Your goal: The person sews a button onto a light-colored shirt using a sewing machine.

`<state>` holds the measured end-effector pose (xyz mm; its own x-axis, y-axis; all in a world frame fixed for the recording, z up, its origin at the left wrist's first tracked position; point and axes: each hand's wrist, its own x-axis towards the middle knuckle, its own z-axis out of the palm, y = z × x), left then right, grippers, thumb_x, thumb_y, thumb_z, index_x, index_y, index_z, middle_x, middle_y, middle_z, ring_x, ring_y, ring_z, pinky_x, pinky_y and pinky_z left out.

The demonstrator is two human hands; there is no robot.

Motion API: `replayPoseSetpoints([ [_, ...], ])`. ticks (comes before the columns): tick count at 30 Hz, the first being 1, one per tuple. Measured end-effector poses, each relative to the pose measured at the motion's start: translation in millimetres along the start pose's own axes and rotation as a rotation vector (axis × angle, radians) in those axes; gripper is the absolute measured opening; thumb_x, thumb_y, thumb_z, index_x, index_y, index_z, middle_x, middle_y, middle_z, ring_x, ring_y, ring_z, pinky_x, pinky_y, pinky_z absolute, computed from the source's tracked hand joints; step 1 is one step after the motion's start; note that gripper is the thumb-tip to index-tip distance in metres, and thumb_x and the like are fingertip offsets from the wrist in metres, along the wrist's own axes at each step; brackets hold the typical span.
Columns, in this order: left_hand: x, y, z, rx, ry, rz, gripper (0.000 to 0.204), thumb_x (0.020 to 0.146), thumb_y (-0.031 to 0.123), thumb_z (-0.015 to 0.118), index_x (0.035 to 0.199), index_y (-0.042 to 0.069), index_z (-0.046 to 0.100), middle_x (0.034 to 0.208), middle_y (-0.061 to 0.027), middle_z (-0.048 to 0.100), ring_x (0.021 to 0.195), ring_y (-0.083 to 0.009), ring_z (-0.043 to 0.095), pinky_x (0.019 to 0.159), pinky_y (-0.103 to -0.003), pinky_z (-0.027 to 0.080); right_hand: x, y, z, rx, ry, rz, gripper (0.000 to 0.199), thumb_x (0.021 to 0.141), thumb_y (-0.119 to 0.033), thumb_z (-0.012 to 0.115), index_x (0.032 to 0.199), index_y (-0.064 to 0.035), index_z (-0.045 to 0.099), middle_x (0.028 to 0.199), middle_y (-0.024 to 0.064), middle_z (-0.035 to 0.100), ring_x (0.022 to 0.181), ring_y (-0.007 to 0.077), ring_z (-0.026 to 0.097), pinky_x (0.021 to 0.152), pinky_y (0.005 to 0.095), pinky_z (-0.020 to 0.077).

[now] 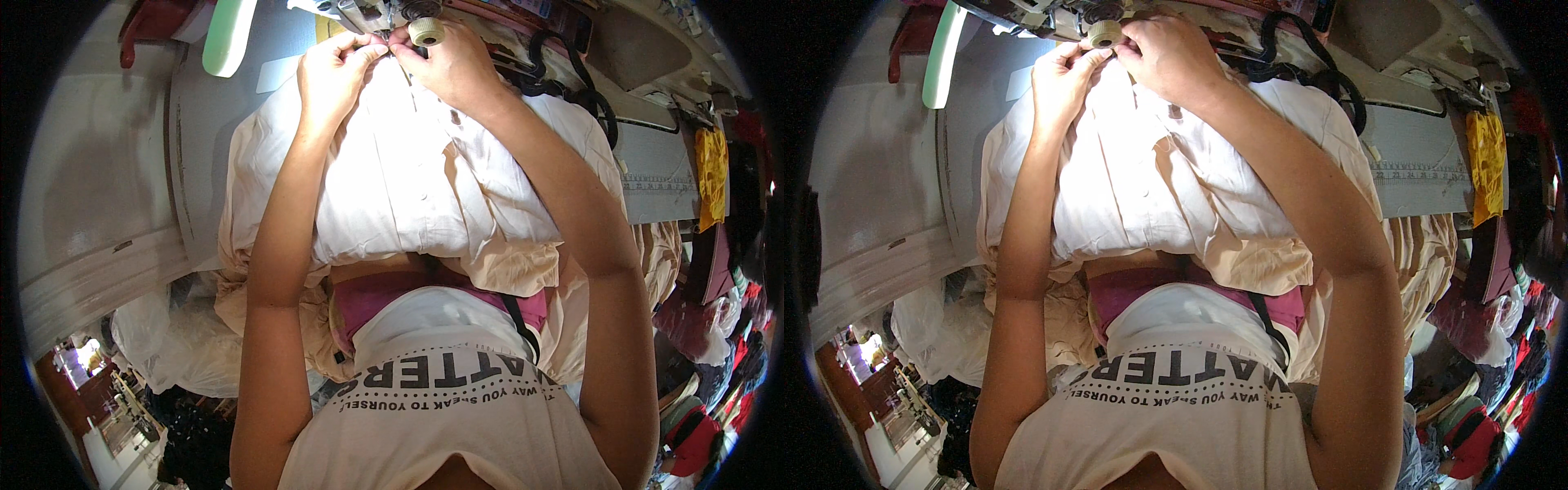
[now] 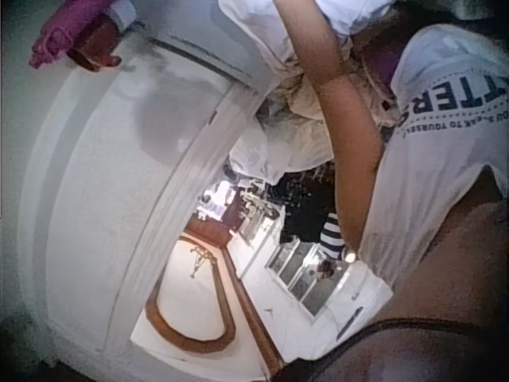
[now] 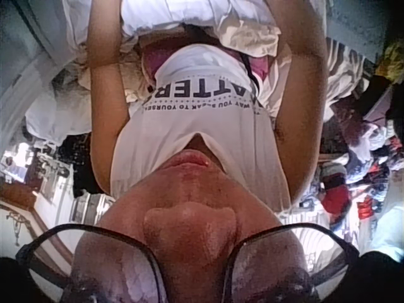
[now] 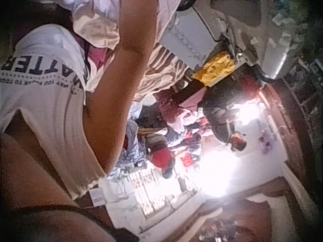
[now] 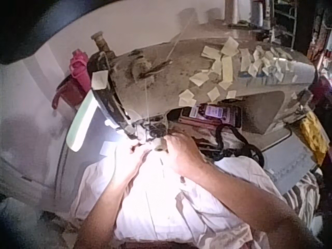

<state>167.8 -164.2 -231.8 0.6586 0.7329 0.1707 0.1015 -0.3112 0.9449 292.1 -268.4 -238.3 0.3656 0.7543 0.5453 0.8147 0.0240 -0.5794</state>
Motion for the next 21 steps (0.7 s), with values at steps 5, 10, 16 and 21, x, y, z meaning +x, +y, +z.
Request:
replayPoseSetpoints([
  [5,-2.9,6.8,1.6,0.055,-0.010,-0.018,0.013,0.078,0.007,0.069,0.086,-0.001,0.064,0.059,0.0054,0.050,0.052,-0.0006,0.042,0.047,-0.015,0.036,1.2,-0.6,-1.2,-0.017,-0.062,0.035,0.018,0.079,-0.021,0.063,0.086,-0.0049,0.065,0.074,0.0110,0.066,0.066,0.0249,0.064,0.060,0.0339,0.0488],
  [10,-1.0,4.5,0.0,0.079,-0.014,-0.020,0.012,0.078,0.007,0.068,0.085,-0.001,0.064,0.058,0.0053,0.050,0.050,-0.0007,0.042,0.046,-0.015,0.035,0.7,3.4,3.5,-0.053,-0.021,-0.008,0.017,0.079,-0.020,0.063,0.086,-0.0048,0.065,0.072,0.0111,0.065,0.063,0.0247,0.063,0.058,0.0328,0.0483],
  [16,-1.4,4.1,-0.8,0.089,-0.011,-0.015,0.012,0.077,0.009,0.068,0.084,0.000,0.066,0.055,0.0045,0.050,0.047,-0.0016,0.042,0.044,-0.017,0.034,1.8,-0.5,1.7,-0.014,-0.049,0.028,0.017,0.079,-0.020,0.062,0.085,-0.0042,0.064,0.071,0.0110,0.065,0.061,0.0249,0.063,0.057,0.0328,0.0477],
  [21,-1.3,5.4,-0.9,0.112,-0.015,-0.009,0.018,0.077,0.009,0.070,0.089,-0.003,0.064,0.058,0.0046,0.050,0.049,-0.0013,0.044,0.046,-0.016,0.038,2.6,2.4,2.9,-0.028,-0.064,0.029,0.016,0.079,-0.019,0.061,0.084,-0.0042,0.063,0.069,0.0112,0.064,0.059,0.0245,0.062,0.055,0.0329,0.0469],
])
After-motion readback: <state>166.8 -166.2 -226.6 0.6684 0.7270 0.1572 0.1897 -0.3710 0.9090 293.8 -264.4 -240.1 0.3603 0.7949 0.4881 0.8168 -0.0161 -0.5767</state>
